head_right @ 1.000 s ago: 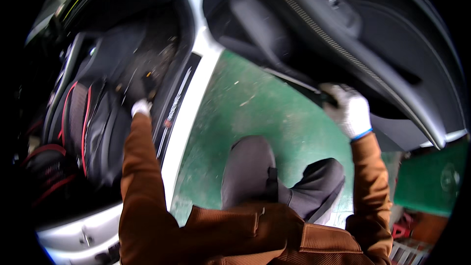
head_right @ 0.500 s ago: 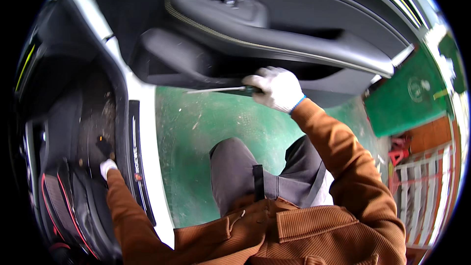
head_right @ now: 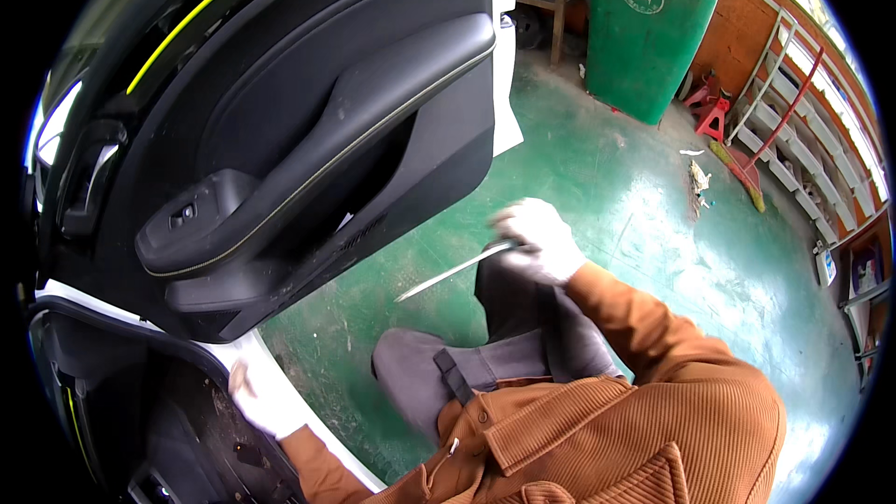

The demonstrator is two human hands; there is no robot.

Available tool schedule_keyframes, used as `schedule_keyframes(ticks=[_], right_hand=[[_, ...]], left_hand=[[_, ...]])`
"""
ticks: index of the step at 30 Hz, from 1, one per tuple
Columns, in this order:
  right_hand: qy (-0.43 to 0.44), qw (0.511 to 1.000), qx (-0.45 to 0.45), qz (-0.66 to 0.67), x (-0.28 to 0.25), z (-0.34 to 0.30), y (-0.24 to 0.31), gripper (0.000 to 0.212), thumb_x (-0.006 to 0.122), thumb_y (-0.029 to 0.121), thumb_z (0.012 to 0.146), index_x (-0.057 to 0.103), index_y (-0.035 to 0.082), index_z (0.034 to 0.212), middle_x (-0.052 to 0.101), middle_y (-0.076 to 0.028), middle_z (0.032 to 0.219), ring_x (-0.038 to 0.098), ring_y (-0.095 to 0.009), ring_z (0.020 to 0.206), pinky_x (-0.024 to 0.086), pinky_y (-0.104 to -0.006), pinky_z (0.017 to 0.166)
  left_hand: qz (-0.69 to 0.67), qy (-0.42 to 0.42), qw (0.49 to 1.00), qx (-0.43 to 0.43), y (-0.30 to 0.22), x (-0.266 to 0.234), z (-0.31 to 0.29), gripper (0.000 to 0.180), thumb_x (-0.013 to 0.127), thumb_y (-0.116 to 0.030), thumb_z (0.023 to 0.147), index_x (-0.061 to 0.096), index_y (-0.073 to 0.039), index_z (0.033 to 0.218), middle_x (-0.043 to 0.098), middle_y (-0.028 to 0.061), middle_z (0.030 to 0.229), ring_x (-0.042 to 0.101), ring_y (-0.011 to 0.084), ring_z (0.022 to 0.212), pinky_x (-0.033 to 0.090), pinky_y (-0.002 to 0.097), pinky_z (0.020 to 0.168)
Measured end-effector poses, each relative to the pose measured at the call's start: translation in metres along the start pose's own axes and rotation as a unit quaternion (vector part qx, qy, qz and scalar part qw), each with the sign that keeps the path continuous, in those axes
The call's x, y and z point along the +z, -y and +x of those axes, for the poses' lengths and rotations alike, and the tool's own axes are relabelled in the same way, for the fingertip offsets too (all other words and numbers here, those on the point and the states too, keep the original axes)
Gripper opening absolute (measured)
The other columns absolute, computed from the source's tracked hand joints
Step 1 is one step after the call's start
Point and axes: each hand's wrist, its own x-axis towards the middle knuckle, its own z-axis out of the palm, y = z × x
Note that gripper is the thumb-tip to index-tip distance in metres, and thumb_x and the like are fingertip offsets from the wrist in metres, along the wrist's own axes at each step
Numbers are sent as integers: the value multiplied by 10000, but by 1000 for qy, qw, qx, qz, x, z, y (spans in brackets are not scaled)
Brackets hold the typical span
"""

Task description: The person installs a car door panel onto the driver's side door of a white car. They align the panel with the door frame, press it into place to secure the clips, and use a screwdriver to tighten screws at the top and bottom of the panel.

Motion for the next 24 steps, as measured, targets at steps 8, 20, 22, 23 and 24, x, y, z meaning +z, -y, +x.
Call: schedule_keyframes(ticks=[8,20,22,23,24], right_hand=[[424,626,634,-159,17,-463,-147,343,639,203,904,819,134,1189,748,-207,1252,717,-406,1171,576,-450,1009],[118,960,-192,-166,-17,166,15,438,828,276,833,710,64,1197,735,-118,1154,669,-296,1136,497,-425,1038],[247,912,-188,-267,15,191,15,400,858,385,796,745,120,1074,772,-83,1047,687,-249,1122,483,-407,1008],[248,912,-182,-272,25,194,20,407,859,406,796,745,125,1068,780,-71,983,718,-249,1051,490,-412,973],[245,914,-171,-276,34,193,26,405,863,410,795,739,125,1054,782,-66,963,730,-255,1004,495,-409,947]], left_hand=[[105,369,900,205,-201,275,6,596,820,-499,880,695,-35,1232,723,207,1173,660,415,1137,494,535,1008],[198,407,879,150,-182,248,25,457,846,-401,841,724,-67,1128,747,173,1112,688,388,1092,518,514,966],[234,437,864,86,-187,235,39,435,852,-345,822,723,-71,1134,737,178,1105,687,390,1100,534,481,981],[238,419,870,104,-176,227,35,459,849,-370,823,721,-81,1157,737,159,1109,680,377,1122,516,491,998],[250,395,876,116,-167,220,29,472,843,-402,826,725,-89,1158,740,148,1119,676,362,1137,504,493,1006]])
